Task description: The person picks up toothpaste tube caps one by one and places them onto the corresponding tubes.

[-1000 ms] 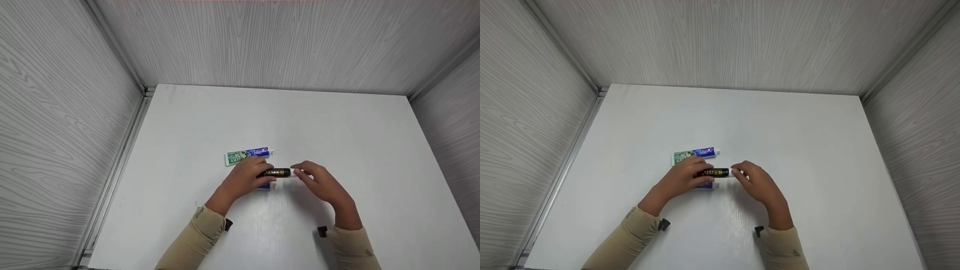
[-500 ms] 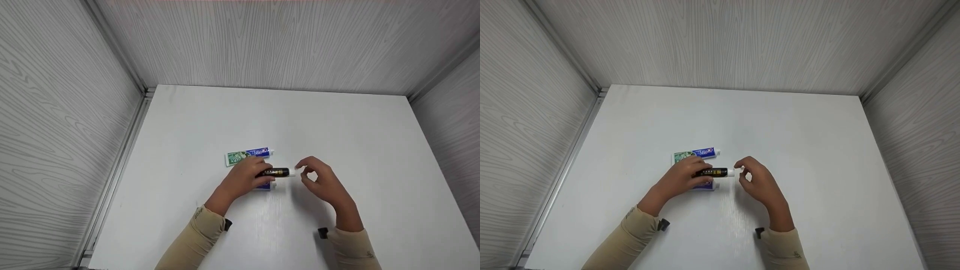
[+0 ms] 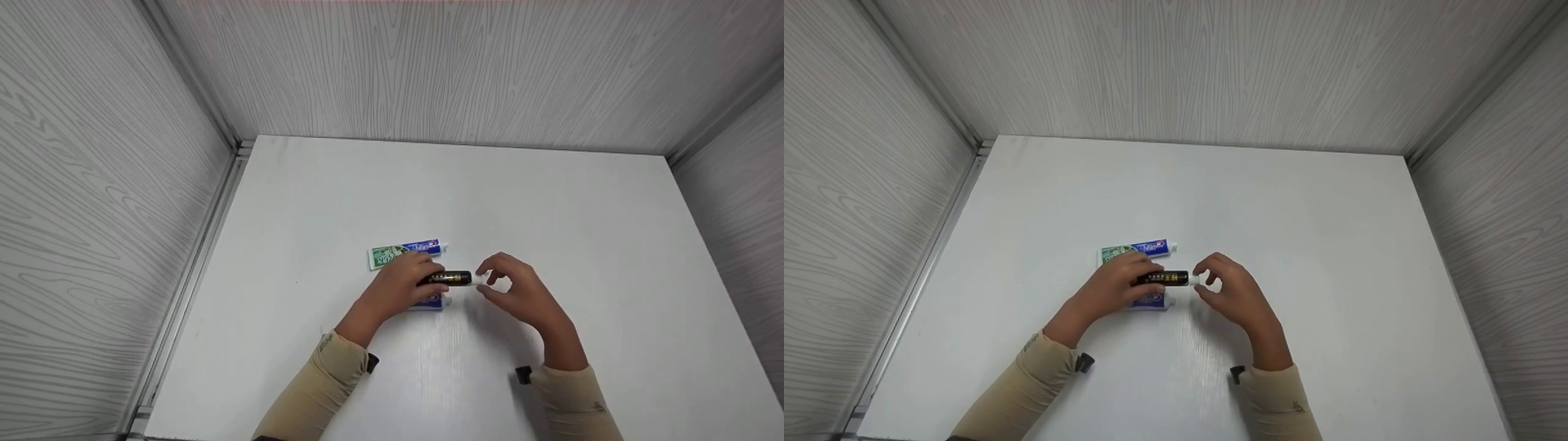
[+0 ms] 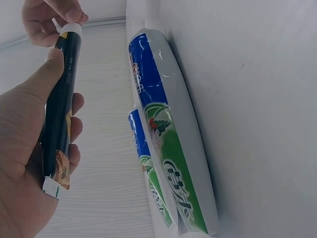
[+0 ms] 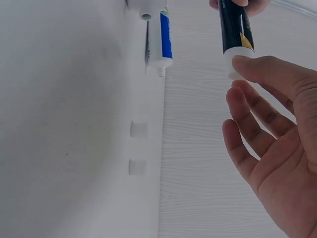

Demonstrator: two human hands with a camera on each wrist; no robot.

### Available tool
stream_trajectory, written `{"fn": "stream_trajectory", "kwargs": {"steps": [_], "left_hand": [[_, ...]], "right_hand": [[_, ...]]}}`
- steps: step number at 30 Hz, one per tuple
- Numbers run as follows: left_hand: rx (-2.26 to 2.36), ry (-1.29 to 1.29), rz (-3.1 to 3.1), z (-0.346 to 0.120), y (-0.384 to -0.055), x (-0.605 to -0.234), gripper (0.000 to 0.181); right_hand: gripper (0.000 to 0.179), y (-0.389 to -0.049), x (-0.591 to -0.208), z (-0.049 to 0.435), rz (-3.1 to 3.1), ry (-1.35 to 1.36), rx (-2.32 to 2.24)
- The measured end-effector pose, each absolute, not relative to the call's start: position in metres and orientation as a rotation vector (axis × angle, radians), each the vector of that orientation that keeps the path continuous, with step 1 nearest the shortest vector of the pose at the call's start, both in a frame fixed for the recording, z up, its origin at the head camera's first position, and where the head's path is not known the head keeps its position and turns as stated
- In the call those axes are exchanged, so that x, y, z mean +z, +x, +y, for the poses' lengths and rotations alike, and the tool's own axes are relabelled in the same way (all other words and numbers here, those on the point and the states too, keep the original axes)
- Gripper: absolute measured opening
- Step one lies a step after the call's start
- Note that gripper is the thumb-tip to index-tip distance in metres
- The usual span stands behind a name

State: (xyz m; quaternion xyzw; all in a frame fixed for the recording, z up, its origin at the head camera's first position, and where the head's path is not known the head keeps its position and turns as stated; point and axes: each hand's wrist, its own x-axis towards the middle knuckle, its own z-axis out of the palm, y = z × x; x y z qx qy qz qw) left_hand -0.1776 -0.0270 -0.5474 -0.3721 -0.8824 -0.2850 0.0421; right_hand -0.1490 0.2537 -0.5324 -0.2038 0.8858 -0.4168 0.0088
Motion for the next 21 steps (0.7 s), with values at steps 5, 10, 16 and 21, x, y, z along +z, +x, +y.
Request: {"fn": "stream_trajectory", "kwargs": {"steps": [5, 10, 16, 21], "left_hand": [[-0.858, -1.132, -2.701, -0.028, -0.179, -0.549, 0.036], [-0.850, -1.123, -2.711, -0.029, -0.182, -0.552, 0.037], [-0.856, -1.123, -2.715, -0.029, -0.185, -0.554, 0.036], [-0.868, -1.116, -2.709, -0.029, -0.187, -0.554, 0.036]], "right_hand": [[0.024, -0.151, -0.536, 0.254, 2.731, -0.654, -1.304], [0.025, -0.155, -0.538, 0.257, 2.699, -0.643, -1.260], [0.033, -0.159, -0.540, 0.258, 2.707, -0.615, -1.244], [0.032, -0.160, -0.541, 0.257, 2.748, -0.650, -1.279]]}}
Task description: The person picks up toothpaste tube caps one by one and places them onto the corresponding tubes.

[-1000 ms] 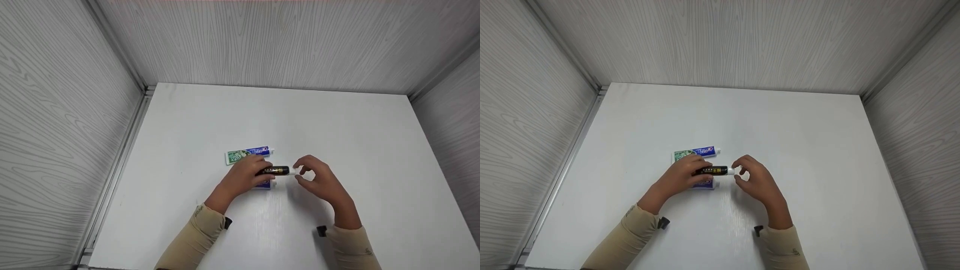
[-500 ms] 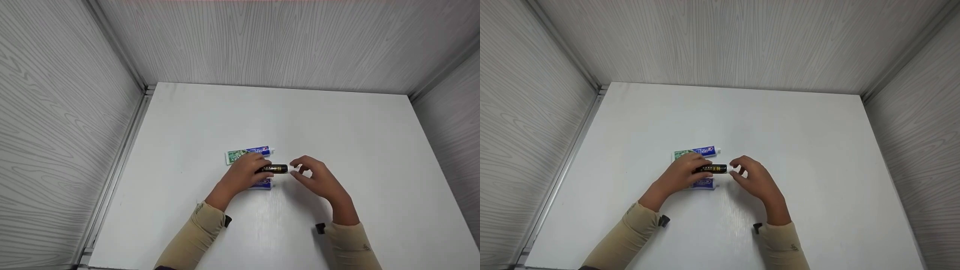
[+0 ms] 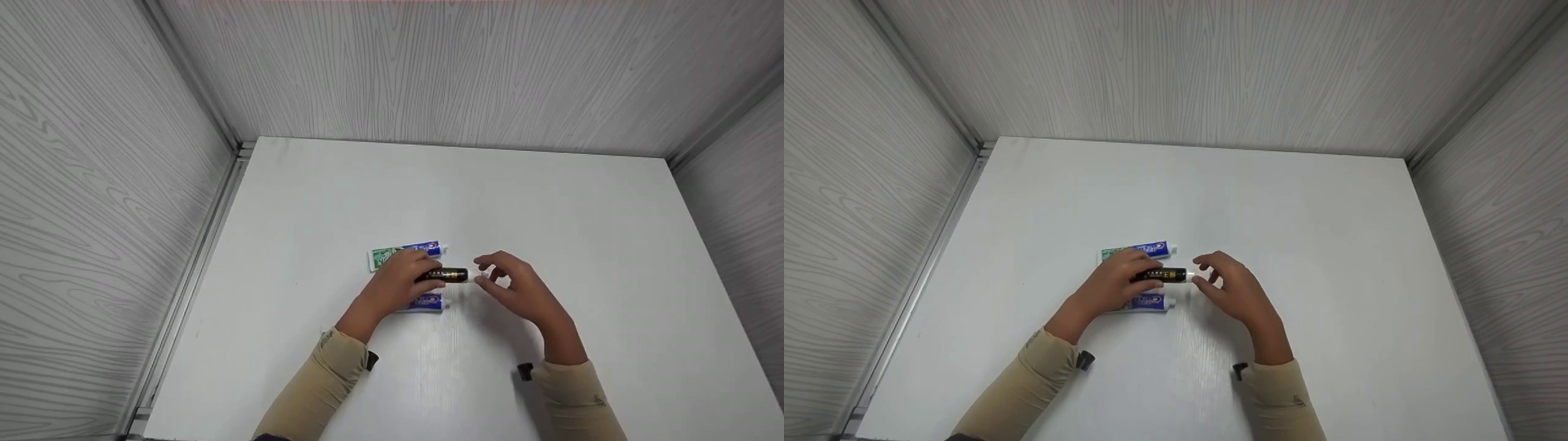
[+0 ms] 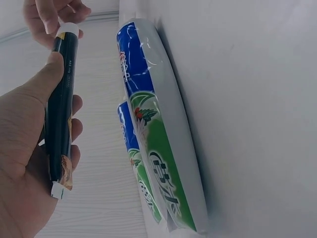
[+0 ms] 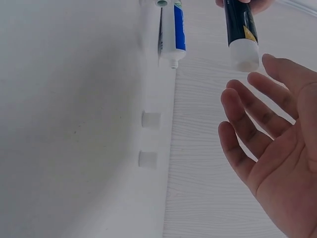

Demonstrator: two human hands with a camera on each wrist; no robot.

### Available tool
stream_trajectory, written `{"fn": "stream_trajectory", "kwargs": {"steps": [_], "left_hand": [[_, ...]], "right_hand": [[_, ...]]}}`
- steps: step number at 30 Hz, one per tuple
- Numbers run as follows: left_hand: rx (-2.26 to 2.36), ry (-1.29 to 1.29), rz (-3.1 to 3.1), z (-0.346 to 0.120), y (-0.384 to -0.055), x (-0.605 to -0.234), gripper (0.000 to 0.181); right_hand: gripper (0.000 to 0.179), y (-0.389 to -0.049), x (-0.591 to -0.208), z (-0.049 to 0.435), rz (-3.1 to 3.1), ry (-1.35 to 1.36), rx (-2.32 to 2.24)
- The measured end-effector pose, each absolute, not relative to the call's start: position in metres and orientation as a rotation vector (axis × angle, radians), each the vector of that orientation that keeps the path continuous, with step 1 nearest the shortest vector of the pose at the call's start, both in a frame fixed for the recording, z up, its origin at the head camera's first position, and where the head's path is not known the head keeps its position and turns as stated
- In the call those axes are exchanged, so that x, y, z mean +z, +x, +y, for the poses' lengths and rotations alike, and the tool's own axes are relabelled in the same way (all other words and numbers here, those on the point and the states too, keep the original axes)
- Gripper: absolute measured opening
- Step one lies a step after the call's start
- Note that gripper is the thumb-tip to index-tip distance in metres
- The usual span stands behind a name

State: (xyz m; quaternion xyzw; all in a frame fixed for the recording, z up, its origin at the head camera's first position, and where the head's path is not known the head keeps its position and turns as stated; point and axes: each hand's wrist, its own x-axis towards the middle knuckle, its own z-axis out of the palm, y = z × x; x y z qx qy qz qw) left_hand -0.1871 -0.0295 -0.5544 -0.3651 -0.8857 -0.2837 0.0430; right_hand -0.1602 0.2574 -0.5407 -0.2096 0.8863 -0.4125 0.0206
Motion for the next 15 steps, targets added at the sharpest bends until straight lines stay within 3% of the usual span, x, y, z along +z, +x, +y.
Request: {"fn": "stream_trajectory", "kwargs": {"steps": [15], "left_hand": [[-0.873, -1.109, -2.726, -0.0284, -0.1889, -0.5551, 0.035]], "right_hand": [[0.029, -0.1630, -0.5435, 0.2539, 2.770, -0.712, -1.316]]}}
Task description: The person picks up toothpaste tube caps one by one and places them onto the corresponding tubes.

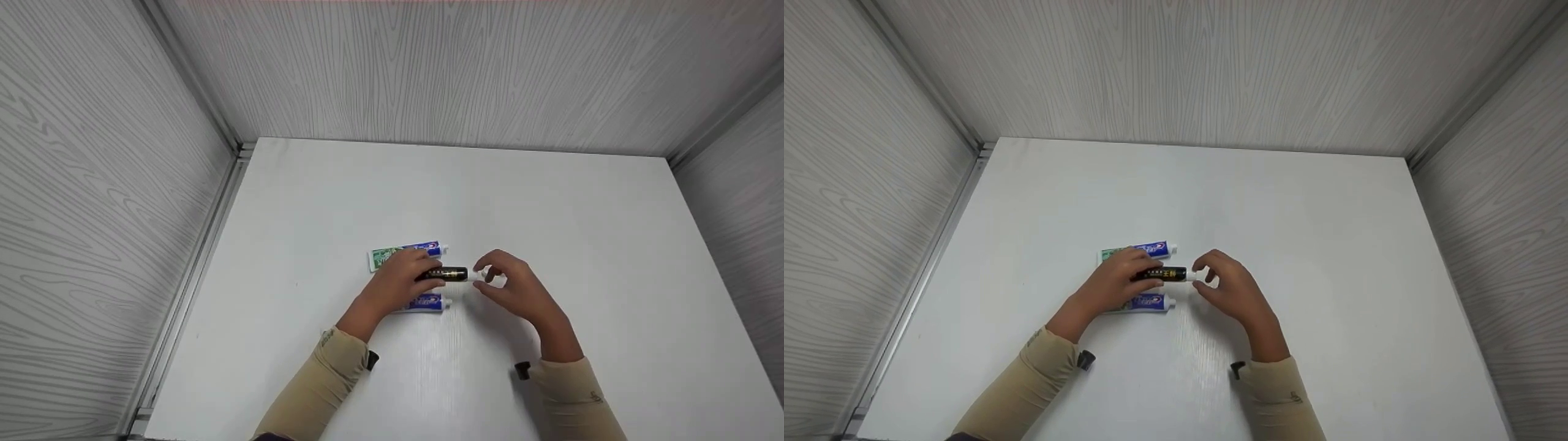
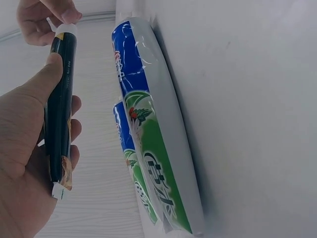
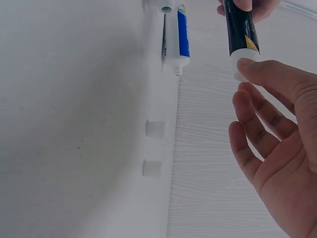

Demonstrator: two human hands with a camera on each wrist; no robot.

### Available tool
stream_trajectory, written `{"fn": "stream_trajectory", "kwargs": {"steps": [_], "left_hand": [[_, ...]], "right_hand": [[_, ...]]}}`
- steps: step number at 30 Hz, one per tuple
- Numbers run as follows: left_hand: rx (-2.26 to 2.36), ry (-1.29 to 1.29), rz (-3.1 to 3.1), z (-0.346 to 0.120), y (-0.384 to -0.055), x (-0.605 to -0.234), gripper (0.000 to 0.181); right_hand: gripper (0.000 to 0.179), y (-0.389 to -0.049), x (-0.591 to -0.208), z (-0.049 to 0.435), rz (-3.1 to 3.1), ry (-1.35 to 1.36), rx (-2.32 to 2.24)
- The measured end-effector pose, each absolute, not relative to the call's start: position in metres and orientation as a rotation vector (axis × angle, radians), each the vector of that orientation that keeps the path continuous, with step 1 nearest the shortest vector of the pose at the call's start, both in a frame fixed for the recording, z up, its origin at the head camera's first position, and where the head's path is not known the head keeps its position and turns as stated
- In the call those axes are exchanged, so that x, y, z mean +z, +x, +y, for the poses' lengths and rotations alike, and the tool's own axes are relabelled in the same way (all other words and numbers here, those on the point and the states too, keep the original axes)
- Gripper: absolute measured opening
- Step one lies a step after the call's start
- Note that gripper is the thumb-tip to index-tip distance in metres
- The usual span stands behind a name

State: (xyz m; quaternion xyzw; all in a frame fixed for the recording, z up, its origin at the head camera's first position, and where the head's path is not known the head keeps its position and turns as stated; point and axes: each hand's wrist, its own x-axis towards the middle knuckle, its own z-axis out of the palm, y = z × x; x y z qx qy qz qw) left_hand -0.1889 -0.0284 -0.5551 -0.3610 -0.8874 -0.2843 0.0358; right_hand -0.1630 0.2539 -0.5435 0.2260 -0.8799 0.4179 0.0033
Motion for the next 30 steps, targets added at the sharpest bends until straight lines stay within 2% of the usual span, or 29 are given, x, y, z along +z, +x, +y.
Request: {"fn": "stream_trajectory", "kwargs": {"steps": [7, 19, 25, 30], "left_hand": [[-0.874, -1.110, -2.711, -0.0291, -0.1898, -0.5553, 0.036], [-0.875, -1.106, -2.706, -0.0287, -0.1877, -0.5567, 0.037], [-0.878, -1.102, -2.695, -0.0295, -0.1877, -0.5568, 0.035], [-0.872, -1.102, -2.696, -0.0295, -0.1869, -0.5562, 0.034]], "right_hand": [[0.023, -0.1630, -0.5428, 0.2545, -2.819, 0.708, 1.268], [0.030, -0.1606, -0.5435, 0.2537, -2.898, 0.595, 1.272], [0.024, -0.1588, -0.5433, 0.2536, -2.785, 0.634, 1.292], [0.034, -0.1570, -0.5426, 0.2517, -2.717, 0.677, 1.293]]}}
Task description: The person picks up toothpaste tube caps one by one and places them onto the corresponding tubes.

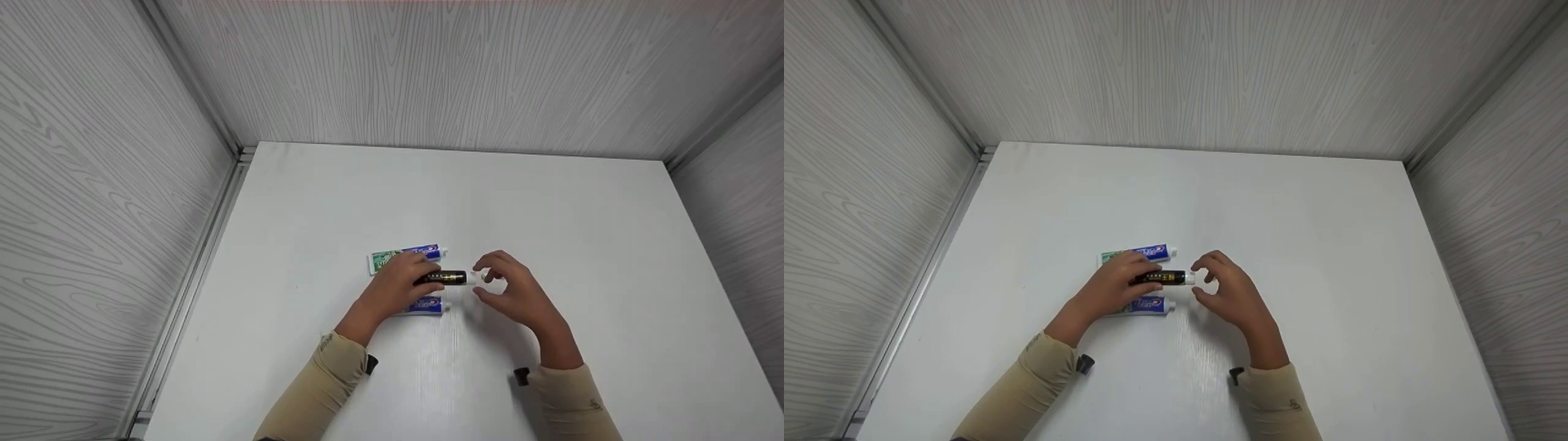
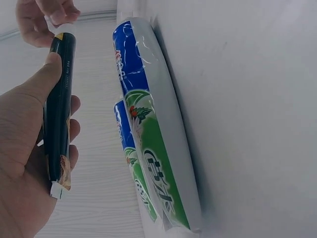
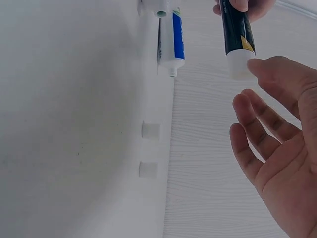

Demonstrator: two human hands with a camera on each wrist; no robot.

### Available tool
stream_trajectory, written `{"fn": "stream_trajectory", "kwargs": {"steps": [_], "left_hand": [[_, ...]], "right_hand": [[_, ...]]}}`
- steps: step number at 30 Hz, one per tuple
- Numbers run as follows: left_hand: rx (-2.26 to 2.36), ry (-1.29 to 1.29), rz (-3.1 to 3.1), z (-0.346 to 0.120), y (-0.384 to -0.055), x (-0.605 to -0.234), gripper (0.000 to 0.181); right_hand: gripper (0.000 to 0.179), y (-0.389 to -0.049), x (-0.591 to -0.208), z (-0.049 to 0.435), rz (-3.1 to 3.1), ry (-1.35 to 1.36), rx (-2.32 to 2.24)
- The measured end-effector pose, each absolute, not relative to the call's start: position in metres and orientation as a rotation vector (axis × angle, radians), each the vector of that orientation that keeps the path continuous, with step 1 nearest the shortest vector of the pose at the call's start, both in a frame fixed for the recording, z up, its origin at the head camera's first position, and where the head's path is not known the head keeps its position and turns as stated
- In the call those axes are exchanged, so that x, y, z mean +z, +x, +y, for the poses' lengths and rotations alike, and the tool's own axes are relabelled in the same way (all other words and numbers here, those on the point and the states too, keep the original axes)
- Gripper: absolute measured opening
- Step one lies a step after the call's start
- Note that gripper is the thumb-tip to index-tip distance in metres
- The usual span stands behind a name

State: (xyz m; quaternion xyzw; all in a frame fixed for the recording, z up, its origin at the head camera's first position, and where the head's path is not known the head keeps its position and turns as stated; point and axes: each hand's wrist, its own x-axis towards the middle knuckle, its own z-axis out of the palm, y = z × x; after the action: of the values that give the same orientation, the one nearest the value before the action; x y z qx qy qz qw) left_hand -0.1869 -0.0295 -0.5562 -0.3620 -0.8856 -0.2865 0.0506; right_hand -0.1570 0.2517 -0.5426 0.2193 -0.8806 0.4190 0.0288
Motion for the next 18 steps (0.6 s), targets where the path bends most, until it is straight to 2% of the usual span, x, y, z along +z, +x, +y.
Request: {"fn": "stream_trajectory", "kwargs": {"steps": [18], "left_hand": [[-0.861, -1.095, -2.701, -0.0298, -0.1837, -0.5528, 0.035]], "right_hand": [[0.028, -0.1588, -0.5451, 0.2484, -2.701, 0.695, 1.287]]}}
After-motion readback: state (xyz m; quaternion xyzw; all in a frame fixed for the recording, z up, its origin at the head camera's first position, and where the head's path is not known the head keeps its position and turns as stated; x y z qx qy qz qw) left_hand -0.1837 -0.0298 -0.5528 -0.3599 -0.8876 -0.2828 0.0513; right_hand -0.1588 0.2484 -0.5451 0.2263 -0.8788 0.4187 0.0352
